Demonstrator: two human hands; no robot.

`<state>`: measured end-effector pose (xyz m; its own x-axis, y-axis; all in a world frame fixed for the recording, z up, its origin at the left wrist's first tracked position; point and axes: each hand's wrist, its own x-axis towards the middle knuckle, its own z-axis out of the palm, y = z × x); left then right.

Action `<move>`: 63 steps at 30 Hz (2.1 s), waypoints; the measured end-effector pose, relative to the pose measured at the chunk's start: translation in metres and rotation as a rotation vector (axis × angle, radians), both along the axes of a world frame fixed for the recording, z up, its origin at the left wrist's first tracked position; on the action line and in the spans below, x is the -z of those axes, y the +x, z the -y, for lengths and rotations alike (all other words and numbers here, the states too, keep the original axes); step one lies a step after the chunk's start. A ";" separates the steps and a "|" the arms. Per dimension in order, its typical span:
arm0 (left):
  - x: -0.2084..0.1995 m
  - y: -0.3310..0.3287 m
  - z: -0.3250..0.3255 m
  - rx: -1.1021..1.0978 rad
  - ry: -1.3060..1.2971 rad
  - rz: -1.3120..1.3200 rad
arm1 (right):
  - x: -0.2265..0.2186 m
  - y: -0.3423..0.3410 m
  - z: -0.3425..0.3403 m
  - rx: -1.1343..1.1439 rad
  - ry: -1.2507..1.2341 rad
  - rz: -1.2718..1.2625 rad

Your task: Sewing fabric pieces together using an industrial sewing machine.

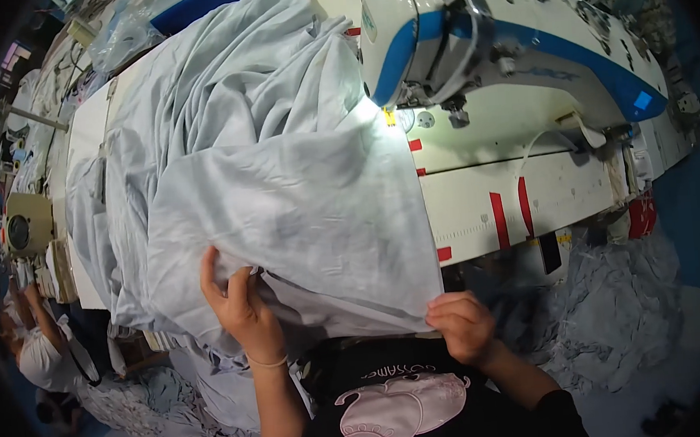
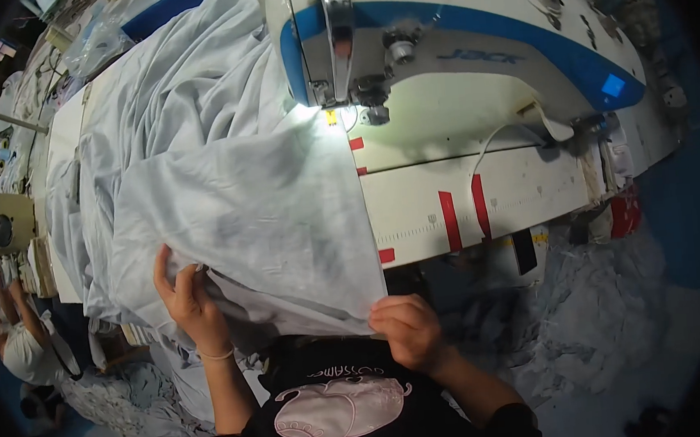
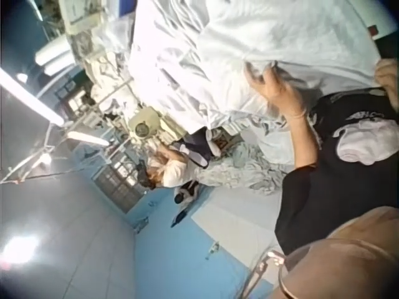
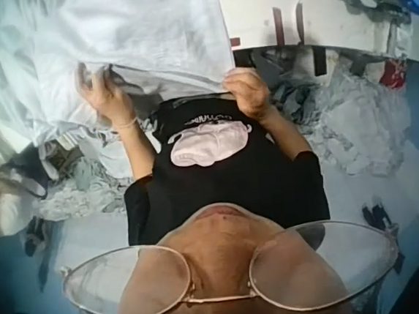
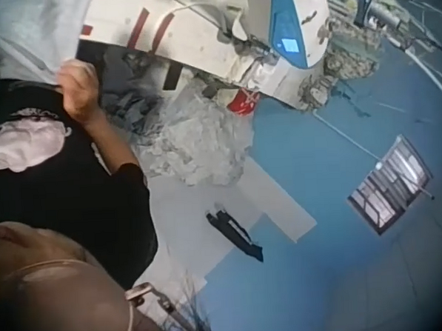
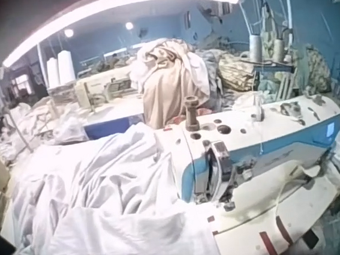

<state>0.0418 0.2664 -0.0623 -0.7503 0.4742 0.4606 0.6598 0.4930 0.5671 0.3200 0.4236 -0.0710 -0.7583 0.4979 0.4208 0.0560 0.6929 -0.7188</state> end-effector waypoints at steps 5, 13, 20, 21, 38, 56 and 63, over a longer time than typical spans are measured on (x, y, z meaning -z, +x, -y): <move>-0.011 -0.020 -0.031 0.054 -0.069 0.099 | -0.007 -0.012 -0.017 -0.038 0.030 0.058; -0.014 -0.057 -0.066 0.084 -0.031 0.071 | -0.018 -0.042 -0.053 -0.104 0.116 0.078; -0.009 -0.088 -0.094 0.115 -0.010 -0.015 | -0.018 -0.070 -0.084 -0.155 0.141 0.122; -0.007 -0.092 -0.097 0.121 -0.008 -0.034 | -0.019 -0.073 -0.089 -0.166 0.160 0.160; 0.034 -0.183 -0.163 0.170 0.066 -0.187 | -0.007 -0.141 -0.154 -0.100 0.303 0.028; -0.054 0.087 0.022 0.944 0.127 -0.250 | -0.152 0.011 0.082 -0.844 -0.518 -0.739; -0.019 0.129 0.012 0.845 0.306 -0.120 | -0.084 0.043 0.057 -0.076 0.120 -0.145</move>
